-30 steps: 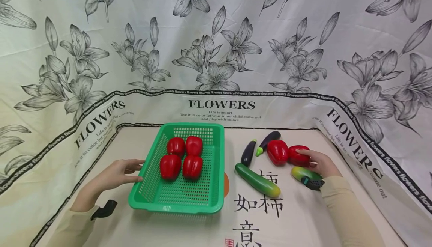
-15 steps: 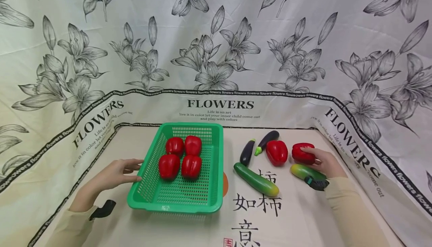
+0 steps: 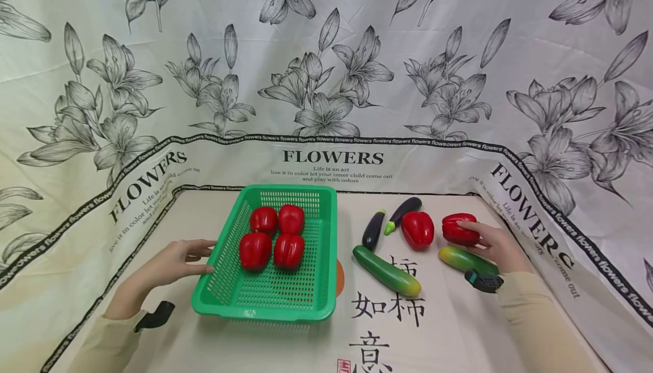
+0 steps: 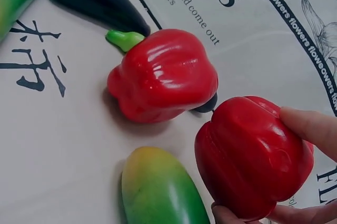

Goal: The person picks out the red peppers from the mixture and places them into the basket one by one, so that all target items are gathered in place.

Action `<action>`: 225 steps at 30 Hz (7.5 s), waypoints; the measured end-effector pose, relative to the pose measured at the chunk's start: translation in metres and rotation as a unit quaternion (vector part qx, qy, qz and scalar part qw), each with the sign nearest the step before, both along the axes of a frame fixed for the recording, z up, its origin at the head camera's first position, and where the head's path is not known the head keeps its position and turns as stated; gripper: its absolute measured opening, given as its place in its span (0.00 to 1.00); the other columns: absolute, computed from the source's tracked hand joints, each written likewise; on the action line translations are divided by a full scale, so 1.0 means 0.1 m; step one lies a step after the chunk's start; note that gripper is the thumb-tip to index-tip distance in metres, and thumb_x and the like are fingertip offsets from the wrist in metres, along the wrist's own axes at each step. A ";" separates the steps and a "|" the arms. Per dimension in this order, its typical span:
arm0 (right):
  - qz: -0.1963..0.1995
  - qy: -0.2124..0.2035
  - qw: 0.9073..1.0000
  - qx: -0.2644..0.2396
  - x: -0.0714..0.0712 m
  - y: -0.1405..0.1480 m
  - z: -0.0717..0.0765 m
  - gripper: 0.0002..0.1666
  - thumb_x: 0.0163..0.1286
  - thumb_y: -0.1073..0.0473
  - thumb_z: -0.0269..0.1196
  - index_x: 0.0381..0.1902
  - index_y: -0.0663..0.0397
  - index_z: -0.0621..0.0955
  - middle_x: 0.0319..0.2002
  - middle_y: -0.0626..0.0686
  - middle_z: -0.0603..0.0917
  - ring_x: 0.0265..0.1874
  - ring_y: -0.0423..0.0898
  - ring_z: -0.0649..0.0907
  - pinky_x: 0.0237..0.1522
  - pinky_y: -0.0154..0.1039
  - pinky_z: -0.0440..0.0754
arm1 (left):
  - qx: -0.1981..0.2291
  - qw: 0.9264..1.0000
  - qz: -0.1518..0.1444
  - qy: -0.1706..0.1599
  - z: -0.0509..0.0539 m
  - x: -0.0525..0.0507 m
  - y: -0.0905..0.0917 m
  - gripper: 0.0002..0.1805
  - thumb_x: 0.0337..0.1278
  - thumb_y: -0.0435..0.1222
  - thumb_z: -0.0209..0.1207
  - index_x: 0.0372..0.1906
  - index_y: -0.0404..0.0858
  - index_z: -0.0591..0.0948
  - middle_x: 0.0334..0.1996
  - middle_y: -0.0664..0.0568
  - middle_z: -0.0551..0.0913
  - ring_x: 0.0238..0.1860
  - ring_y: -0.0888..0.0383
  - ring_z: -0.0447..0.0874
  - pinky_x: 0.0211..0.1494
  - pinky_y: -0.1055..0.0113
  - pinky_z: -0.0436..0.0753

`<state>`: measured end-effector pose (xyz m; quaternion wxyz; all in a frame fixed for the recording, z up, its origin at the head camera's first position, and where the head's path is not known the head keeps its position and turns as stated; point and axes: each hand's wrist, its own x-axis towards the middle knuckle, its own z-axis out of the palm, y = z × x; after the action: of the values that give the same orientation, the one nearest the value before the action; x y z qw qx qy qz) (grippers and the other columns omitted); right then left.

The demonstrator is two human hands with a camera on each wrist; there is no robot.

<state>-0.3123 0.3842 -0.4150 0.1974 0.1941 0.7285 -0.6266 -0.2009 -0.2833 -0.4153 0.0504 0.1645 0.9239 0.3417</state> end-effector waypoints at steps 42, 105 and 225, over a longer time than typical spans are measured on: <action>0.066 0.078 0.993 0.062 0.27 -0.58 0.29 0.54 0.60 0.37 0.63 0.69 0.67 0.56 0.42 0.45 0.74 0.39 0.40 0.78 0.52 0.40 0.83 | 0.005 1.000 0.003 -0.007 0.00 -0.01 0.00 0.34 0.51 0.43 0.67 0.61 0.31 0.73 0.52 0.40 0.82 0.53 0.43 0.80 0.57 0.46 0.79; 0.262 0.149 0.953 0.026 0.42 -1.95 0.52 0.38 0.67 0.48 0.61 0.61 0.73 0.68 0.46 0.55 0.82 0.43 0.50 0.85 0.49 0.42 0.84 | 0.002 1.000 0.016 -0.003 -0.01 -0.02 0.00 0.34 0.49 0.43 0.68 0.60 0.32 0.74 0.53 0.39 0.81 0.54 0.42 0.80 0.56 0.47 0.80; 0.523 0.027 0.850 0.062 0.39 -4.17 -0.10 0.24 0.60 0.55 0.68 0.51 0.61 0.81 0.44 0.53 0.83 0.47 0.48 0.79 0.53 0.48 0.82 | 0.004 1.000 -0.003 0.010 -0.02 -0.01 0.00 0.32 0.51 0.41 0.67 0.60 0.30 0.74 0.51 0.41 0.82 0.52 0.42 0.81 0.57 0.48 0.80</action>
<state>-0.2735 -0.0329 -0.4247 0.4635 -0.2212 0.7648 -0.3891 -0.2017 -0.2828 -0.4170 0.0418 0.1708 0.9224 0.3438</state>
